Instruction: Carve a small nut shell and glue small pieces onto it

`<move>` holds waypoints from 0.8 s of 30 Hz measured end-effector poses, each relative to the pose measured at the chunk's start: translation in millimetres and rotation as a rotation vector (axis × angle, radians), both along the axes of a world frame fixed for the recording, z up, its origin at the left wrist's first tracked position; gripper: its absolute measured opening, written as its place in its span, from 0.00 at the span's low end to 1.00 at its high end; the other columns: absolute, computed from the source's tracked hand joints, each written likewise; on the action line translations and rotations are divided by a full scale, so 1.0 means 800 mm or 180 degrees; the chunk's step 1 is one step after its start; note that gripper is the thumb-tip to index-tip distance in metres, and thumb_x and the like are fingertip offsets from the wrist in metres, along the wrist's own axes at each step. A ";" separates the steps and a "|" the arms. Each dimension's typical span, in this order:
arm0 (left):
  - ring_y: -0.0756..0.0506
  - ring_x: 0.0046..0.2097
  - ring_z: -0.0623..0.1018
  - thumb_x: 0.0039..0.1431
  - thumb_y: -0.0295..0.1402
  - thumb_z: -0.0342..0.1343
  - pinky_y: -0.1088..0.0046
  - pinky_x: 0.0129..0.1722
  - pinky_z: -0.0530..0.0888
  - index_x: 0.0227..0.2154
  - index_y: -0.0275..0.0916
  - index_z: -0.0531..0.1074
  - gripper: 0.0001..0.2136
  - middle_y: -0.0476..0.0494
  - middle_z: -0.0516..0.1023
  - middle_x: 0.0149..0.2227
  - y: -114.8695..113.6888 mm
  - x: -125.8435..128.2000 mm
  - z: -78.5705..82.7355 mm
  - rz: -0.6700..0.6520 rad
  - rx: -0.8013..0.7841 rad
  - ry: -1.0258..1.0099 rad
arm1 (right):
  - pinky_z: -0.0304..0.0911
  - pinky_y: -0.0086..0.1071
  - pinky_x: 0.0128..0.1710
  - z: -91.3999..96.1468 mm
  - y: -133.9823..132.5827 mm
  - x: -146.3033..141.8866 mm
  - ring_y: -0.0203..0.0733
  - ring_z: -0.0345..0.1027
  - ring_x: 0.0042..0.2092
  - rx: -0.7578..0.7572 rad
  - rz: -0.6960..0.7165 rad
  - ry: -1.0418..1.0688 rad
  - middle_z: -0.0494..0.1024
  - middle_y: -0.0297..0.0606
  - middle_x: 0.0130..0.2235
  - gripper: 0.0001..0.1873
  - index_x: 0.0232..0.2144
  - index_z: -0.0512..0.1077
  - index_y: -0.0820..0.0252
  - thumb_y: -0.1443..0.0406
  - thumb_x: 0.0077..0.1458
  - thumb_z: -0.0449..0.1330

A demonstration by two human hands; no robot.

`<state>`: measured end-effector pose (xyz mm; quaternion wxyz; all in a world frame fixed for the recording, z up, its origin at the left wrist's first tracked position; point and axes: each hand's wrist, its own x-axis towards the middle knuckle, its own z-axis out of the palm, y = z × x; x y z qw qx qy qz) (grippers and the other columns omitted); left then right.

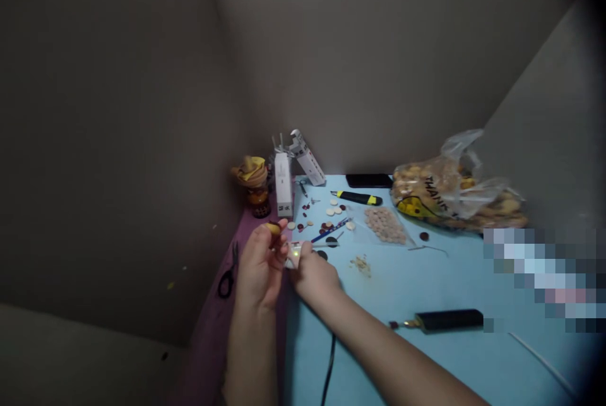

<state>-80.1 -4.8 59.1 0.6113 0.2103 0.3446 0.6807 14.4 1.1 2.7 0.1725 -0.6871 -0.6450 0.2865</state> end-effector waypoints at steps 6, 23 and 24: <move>0.56 0.27 0.76 0.45 0.37 0.67 0.84 0.27 0.73 0.30 0.36 0.70 0.14 0.46 0.81 0.34 -0.006 -0.004 0.009 0.0335 0.0232 0.0300 | 0.65 0.35 0.28 0.001 -0.001 0.025 0.49 0.75 0.34 -0.0119 -0.0459 0.1093 0.79 0.48 0.36 0.25 0.45 0.62 0.66 0.63 0.46 0.63; 0.46 0.36 0.79 0.50 0.32 0.63 0.74 0.35 0.77 0.37 0.38 0.76 0.10 0.43 0.78 0.37 -0.019 0.067 -0.022 -0.0120 0.0685 0.3007 | 0.62 0.28 0.19 0.018 -0.084 0.183 0.35 0.64 0.21 0.0319 -0.0663 0.2412 0.74 0.35 0.22 0.17 0.32 0.76 0.62 0.53 0.50 0.62; 0.47 0.36 0.79 0.51 0.31 0.63 0.74 0.35 0.77 0.37 0.38 0.76 0.09 0.43 0.78 0.36 -0.018 0.070 -0.025 -0.0123 0.0730 0.3109 | 0.65 0.29 0.20 0.015 -0.087 0.186 0.36 0.67 0.22 0.0430 -0.0608 0.2421 0.77 0.37 0.26 0.18 0.40 0.75 0.61 0.55 0.52 0.62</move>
